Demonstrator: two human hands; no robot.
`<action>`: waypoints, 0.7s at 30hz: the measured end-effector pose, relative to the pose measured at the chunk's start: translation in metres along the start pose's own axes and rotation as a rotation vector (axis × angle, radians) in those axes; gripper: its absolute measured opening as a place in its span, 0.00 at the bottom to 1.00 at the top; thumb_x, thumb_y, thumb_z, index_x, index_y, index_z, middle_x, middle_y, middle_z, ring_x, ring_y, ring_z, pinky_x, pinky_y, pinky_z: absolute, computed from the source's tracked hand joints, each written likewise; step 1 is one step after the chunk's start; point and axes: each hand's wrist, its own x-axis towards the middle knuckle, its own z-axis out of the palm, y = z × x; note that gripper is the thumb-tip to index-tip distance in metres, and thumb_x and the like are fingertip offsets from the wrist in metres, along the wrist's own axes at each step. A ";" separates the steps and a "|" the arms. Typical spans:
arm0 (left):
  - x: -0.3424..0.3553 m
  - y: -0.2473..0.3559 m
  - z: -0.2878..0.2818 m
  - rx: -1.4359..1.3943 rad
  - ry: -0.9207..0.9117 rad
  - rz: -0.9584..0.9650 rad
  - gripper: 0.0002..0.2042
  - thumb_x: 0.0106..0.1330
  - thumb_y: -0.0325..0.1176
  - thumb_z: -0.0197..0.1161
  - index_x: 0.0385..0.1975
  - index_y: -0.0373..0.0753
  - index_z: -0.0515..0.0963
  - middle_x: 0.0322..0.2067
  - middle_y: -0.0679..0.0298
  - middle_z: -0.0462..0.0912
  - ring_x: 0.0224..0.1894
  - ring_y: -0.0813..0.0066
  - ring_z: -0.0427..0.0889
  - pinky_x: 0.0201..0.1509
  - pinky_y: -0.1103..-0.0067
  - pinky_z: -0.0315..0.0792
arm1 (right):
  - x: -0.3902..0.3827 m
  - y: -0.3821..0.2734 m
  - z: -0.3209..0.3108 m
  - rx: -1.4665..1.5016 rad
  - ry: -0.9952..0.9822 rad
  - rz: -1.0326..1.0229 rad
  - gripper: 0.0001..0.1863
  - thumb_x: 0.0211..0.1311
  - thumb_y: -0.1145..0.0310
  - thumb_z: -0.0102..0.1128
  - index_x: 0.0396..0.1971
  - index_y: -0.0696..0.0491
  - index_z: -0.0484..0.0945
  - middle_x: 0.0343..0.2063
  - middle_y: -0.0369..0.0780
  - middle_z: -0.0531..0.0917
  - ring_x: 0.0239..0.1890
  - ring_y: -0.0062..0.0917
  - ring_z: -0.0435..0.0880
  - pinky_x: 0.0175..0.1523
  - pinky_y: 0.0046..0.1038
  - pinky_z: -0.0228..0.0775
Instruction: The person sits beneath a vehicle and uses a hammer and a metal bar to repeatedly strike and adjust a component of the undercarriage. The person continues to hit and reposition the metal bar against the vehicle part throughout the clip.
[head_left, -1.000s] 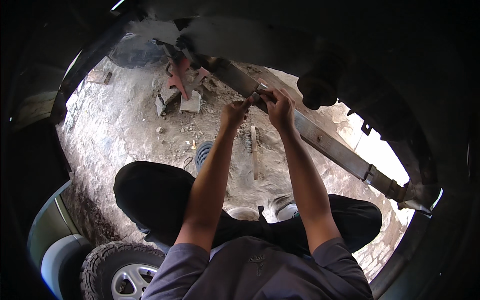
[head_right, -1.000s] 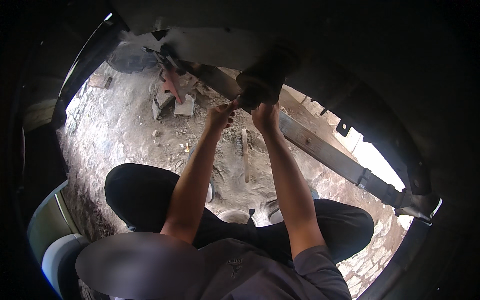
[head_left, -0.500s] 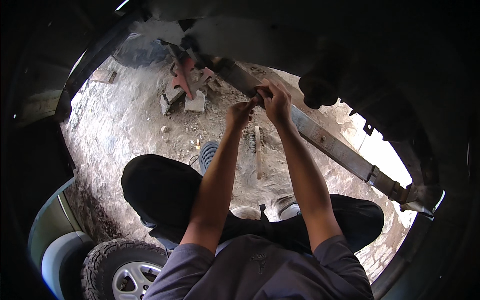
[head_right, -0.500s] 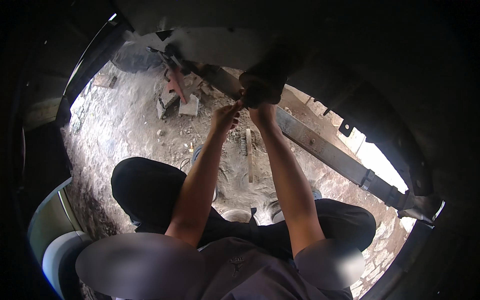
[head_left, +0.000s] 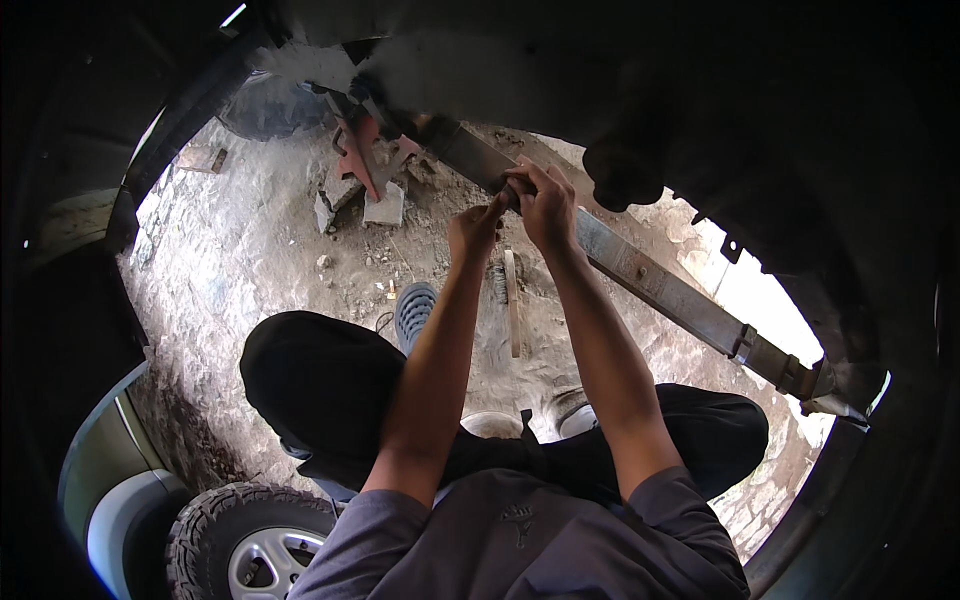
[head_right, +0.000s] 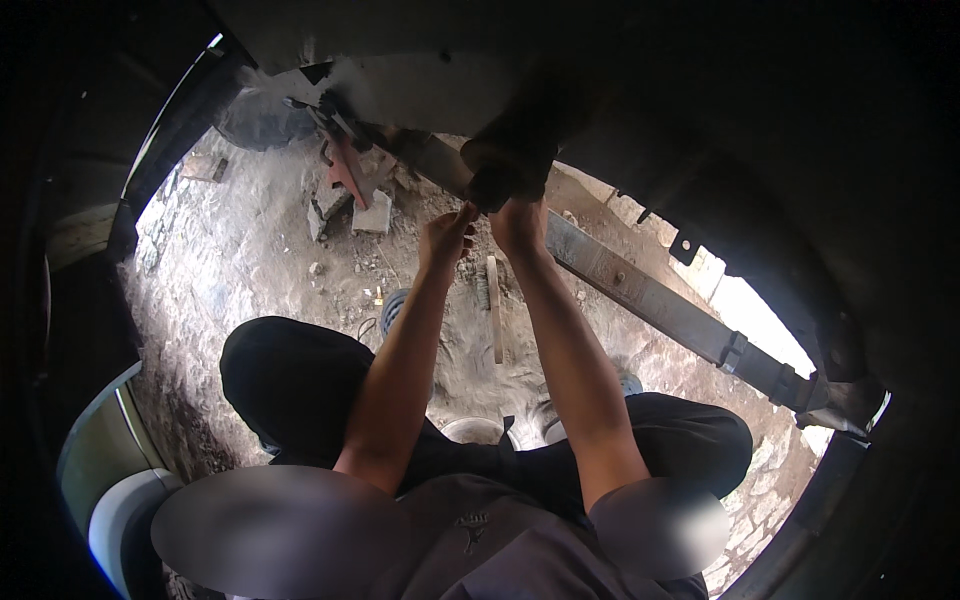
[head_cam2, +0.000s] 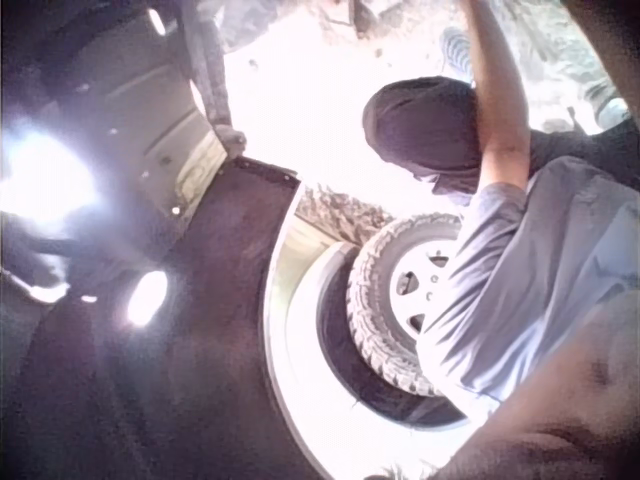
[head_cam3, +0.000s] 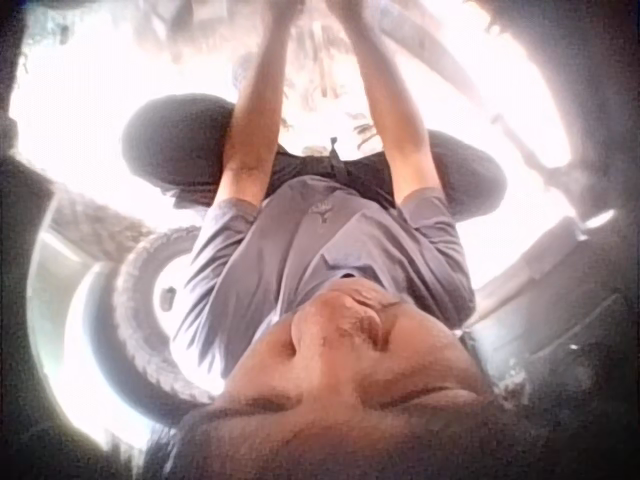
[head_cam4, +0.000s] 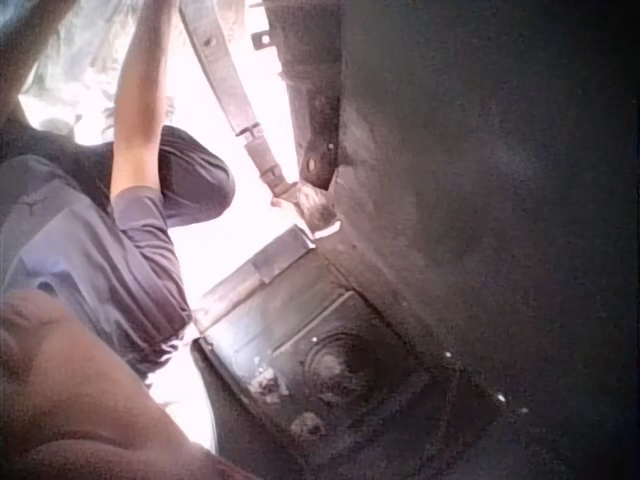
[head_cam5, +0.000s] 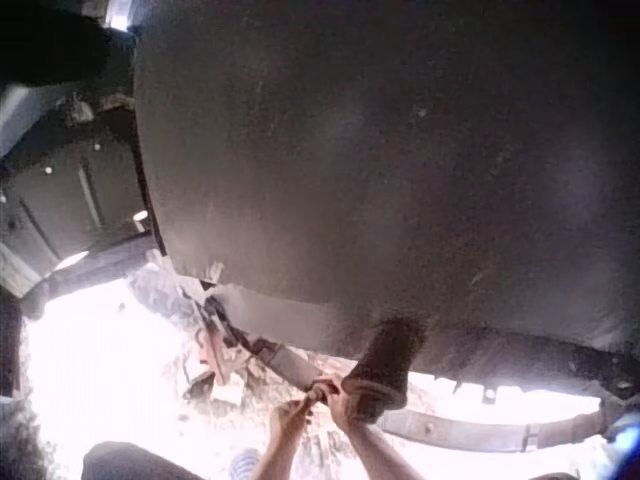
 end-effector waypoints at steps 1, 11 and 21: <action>0.000 0.001 0.001 -0.021 -0.002 0.005 0.24 0.68 0.55 0.71 0.33 0.34 0.86 0.25 0.66 0.82 0.19 0.83 0.77 0.22 0.84 0.69 | 0.003 -0.001 0.003 -0.017 -0.008 -0.006 0.08 0.63 0.70 0.71 0.41 0.47 0.88 0.31 0.44 0.83 0.35 0.40 0.85 0.43 0.38 0.76; -0.019 0.020 0.002 0.420 0.283 0.267 0.28 0.62 0.66 0.69 0.27 0.41 0.88 0.24 0.56 0.88 0.30 0.57 0.89 0.36 0.64 0.78 | -0.012 0.025 -0.020 -0.012 -0.080 -0.020 0.13 0.55 0.77 0.64 0.42 0.54 0.84 0.39 0.48 0.84 0.45 0.49 0.85 0.50 0.44 0.79; -0.018 0.027 -0.005 0.457 0.241 0.274 0.24 0.62 0.59 0.70 0.36 0.40 0.88 0.32 0.52 0.89 0.38 0.49 0.88 0.43 0.61 0.77 | 0.005 0.015 0.008 -0.022 -0.053 0.024 0.08 0.62 0.70 0.72 0.41 0.48 0.88 0.31 0.43 0.84 0.36 0.37 0.86 0.42 0.36 0.76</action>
